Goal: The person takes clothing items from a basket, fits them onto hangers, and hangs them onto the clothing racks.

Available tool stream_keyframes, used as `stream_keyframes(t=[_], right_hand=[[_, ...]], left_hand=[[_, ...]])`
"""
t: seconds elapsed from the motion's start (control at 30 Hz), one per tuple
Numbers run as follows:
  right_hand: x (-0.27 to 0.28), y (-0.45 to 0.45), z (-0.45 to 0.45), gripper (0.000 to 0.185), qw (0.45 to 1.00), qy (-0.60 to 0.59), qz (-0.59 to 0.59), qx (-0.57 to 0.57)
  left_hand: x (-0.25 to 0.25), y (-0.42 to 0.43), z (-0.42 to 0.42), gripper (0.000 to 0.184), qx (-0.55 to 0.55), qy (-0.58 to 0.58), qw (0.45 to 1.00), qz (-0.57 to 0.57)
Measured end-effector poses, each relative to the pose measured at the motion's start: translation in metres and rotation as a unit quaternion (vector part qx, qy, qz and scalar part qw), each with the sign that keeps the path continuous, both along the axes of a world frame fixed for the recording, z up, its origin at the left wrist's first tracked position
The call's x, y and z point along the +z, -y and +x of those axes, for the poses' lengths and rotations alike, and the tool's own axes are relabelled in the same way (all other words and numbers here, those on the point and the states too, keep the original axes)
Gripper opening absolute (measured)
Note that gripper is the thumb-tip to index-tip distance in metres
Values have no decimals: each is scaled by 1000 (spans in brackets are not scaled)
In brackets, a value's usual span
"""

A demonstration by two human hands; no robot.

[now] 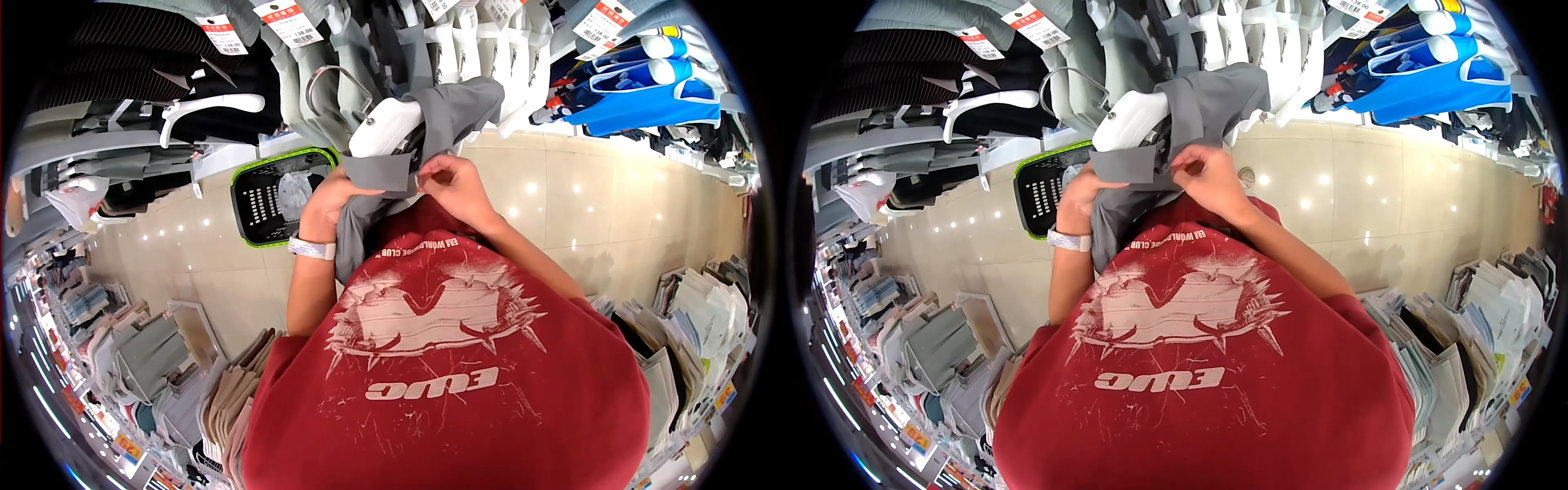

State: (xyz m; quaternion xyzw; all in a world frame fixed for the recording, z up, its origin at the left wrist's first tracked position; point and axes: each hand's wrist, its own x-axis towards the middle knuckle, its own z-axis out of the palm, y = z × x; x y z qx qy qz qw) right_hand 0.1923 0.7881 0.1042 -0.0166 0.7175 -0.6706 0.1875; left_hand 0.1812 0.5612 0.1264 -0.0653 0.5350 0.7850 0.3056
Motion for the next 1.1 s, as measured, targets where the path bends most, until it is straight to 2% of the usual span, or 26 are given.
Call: stream_keyframes(t=[0.07,0.13,0.27,0.33,0.4,0.43,0.47,0.5,0.57,0.63,0.7,0.77,0.8,0.87,0.9,0.93,1.0,1.07,1.1], right_hand=[[10,-2,4,4,1000,-22,6,-10],[34,-4,5,8,975,-210,66,-9],[53,2,0,12,968,-238,50,-67],[52,1,-9,17,966,-209,144,38],[42,1,-12,17,960,-225,157,47],[40,0,-12,16,951,-262,149,75],[39,-2,-13,15,939,-297,141,104],[42,-4,-12,15,939,-297,140,104],[51,-10,-11,13,952,-206,151,167],[47,-12,-8,12,947,-204,152,194],[50,-12,-7,12,942,-201,152,220],[63,-8,-6,12,953,-120,155,233],[59,-8,-6,12,952,-121,155,234],[48,-13,-8,14,924,-326,155,123],[50,-15,-13,14,910,-357,177,115],[53,-16,-19,14,910,-358,176,116],[66,-20,-31,11,877,-437,178,89],[66,-25,-42,10,888,-414,164,113],[63,-29,-47,11,878,-402,177,191]], left_hand=[[4,-2,-1,47,0,18,1000,18],[6,-2,-1,48,3,37,999,36],[13,-5,-1,54,-15,23,1000,-11],[12,-7,0,58,-30,18,999,-39],[6,-7,1,66,-55,-16,998,-26],[6,-4,0,77,-78,-16,996,-39],[5,-1,1,77,-77,-16,996,-39],[5,1,3,81,-54,-27,998,-27],[4,3,5,86,-29,-38,999,-14],[4,5,7,90,28,-79,994,63],[7,2,5,87,46,-66,996,28],[16,-3,4,84,66,-53,996,-7],[24,-7,4,81,58,-55,996,-46],[31,-9,4,78,49,-57,994,-83],[34,-10,6,76,35,-42,995,-84],[34,-10,7,74,22,-26,996,-86],[34,-11,9,73,7,-9,997,-76],[30,-15,12,73,-64,-25,997,-32],[23,-17,14,72,-81,-55,995,-22]])
